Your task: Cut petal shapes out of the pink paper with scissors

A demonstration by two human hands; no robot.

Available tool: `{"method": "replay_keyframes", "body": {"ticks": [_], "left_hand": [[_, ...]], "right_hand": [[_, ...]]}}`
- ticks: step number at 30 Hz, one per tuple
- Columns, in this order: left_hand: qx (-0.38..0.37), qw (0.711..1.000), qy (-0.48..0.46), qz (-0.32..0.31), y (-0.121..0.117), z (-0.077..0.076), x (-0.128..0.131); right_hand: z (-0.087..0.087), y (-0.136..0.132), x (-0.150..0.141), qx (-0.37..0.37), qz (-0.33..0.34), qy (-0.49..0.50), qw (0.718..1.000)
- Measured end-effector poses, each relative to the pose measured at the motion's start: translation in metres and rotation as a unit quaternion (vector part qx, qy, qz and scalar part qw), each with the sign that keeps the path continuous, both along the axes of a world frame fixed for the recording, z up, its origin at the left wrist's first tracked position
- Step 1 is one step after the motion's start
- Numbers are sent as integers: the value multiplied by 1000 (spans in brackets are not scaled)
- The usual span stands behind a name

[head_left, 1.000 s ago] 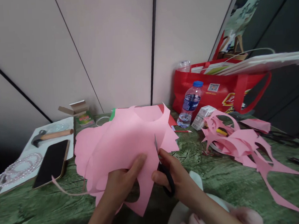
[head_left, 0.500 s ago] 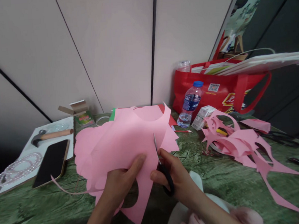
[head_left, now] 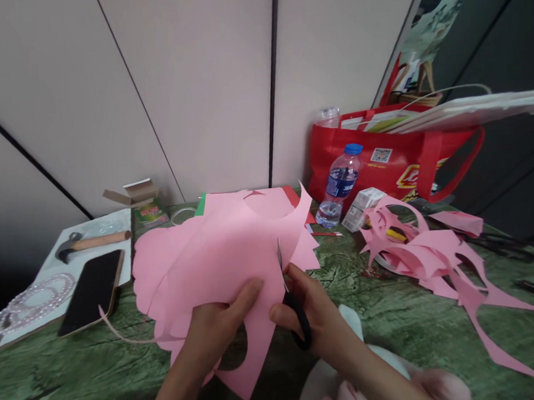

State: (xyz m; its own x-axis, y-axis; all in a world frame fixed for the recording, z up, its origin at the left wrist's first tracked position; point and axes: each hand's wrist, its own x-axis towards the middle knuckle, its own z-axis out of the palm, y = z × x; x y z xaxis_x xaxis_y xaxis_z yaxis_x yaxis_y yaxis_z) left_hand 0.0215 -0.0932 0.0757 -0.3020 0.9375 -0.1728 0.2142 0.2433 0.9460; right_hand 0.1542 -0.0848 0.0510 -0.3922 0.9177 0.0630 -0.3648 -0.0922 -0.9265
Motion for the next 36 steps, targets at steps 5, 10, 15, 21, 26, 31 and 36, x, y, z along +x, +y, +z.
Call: {"method": "replay_keyframes", "body": {"ticks": [5,10,15,21,26,31,36], "left_hand": [[-14,1000,5,1,0,-2,-1],[-16,1000,19,2,-1,-3,-1],[0,1000,10,13,-1,0,1],[40,999,-15,22,-2,4,5],[42,999,-15,26,-2,5,6],[27,1000,-10,13,-1,1,1],[36,999,-29,-9,2,-3,-3]], "right_hand": [[-3,0,0,6,1,3,1000],[-5,0,0,10,0,-4,1000],[-3,0,0,2,1,-4,1000],[-3,0,0,1,-4,-12,1000],[-4,-1,1,-4,0,-8,1000],[-4,-1,3,-7,1,-5,1000],[0,-1,2,-4,-20,-42,999]]}}
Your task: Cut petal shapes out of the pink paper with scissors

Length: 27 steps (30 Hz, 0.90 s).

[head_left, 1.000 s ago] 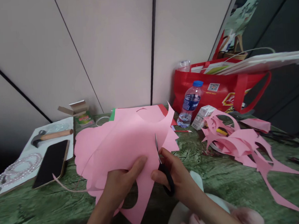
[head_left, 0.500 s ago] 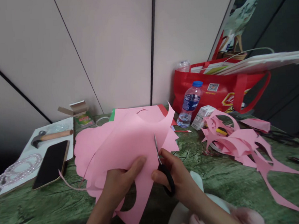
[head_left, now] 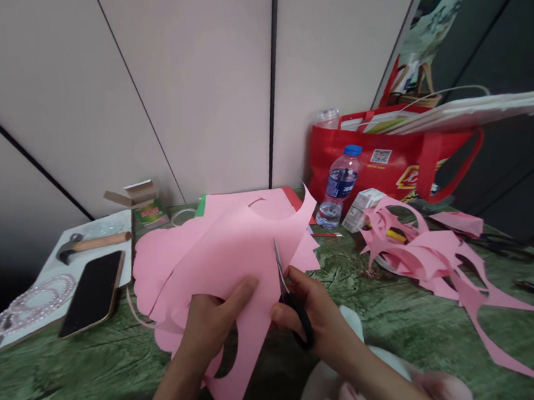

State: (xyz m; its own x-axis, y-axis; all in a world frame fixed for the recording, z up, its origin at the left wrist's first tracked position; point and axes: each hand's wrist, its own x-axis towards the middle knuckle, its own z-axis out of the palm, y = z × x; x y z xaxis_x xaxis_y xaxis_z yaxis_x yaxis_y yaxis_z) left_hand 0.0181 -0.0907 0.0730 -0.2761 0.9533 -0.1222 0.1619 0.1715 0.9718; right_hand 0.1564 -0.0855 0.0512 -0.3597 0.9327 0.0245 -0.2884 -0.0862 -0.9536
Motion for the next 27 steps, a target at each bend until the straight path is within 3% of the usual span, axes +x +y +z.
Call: {"method": "replay_keyframes", "body": {"ticks": [10,19,27], "left_hand": [[-6,1000,-7,-22,2,-1,-4],[65,995,-74,-2,4,3,-1],[60,996,-71,-10,5,2,-2]], "right_hand": [[-5,1,-1,-7,-6,-16,1000],[-3,1,0,3,-21,-51,998],[-7,1,0,13,-22,-43,999]]}}
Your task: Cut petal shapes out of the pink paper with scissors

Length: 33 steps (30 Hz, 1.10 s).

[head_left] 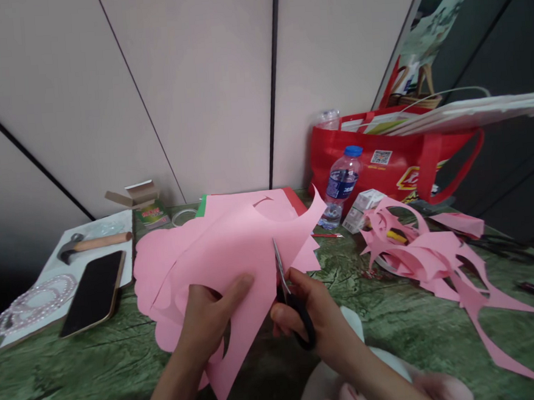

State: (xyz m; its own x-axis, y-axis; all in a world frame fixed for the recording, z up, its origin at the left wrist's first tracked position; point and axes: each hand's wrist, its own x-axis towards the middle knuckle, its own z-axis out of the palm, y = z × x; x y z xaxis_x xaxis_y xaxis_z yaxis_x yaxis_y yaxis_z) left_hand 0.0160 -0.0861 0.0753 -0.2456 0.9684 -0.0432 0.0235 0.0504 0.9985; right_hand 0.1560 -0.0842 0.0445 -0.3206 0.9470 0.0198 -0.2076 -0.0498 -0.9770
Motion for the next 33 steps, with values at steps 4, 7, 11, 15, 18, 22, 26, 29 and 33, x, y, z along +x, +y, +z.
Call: {"method": "replay_keyframes", "body": {"ticks": [4,7,11,15,18,22,26,29,33], "left_hand": [[-6,1000,23,19,1,-4,-3],[-26,998,65,-5,2,-7,-7],[-25,989,146,-16,5,-8,-11],[-48,976,210,-21,10,-5,-13],[-86,974,192,-79,12,-3,-14],[-109,978,135,-119,12,-5,-16],[-86,992,44,-87,14,-11,-16],[-25,995,-58,-80,15,-12,-13],[47,998,-35,-31,13,-8,-11]], "right_hand": [[0,0,0,-1,-3,-2,1000],[1,0,0,3,0,-4,1000],[1,-2,1,12,4,-4,1000],[1,-3,2,11,2,-6,1000],[0,-1,1,5,-3,-5,1000],[-4,3,-1,-16,-19,4,1000],[-11,5,-2,-37,-34,-3,999],[-12,5,-2,-36,-34,-8,999],[-11,4,-1,-37,-14,9,999]]}}
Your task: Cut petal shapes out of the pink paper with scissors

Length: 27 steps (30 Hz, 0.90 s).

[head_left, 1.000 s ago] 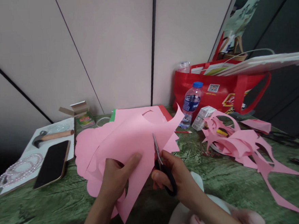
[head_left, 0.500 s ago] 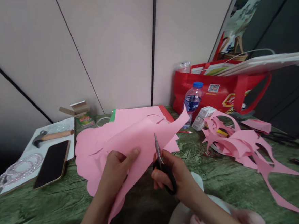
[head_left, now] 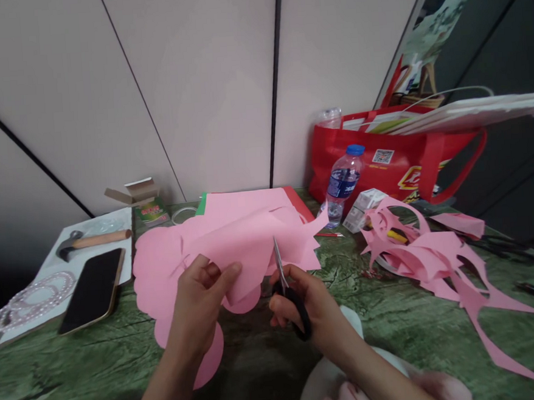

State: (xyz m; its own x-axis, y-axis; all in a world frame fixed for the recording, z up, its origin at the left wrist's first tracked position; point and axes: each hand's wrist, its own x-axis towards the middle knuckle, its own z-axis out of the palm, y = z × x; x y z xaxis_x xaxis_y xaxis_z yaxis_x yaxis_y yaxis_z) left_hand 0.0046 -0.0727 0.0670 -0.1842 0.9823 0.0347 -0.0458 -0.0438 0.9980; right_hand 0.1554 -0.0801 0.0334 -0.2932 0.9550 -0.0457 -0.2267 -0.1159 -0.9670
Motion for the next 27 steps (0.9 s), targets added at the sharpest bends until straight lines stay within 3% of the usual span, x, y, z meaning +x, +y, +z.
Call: {"method": "replay_keyframes", "body": {"ticks": [3,7,14,21,27], "left_hand": [[30,995,87,32,-3,1,-1],[34,986,161,31,-4,-1,-1],[8,993,119,-21,-4,0,-2],[-10,994,99,-35,-7,6,3],[-9,991,130,-5,-8,2,5]], "right_hand": [[0,0,0,-7,12,14,1000],[1,1,0,-4,4,35,999],[9,5,4,35,-6,-5,999],[17,3,5,49,-3,8,999],[25,2,6,66,0,12,998]]}}
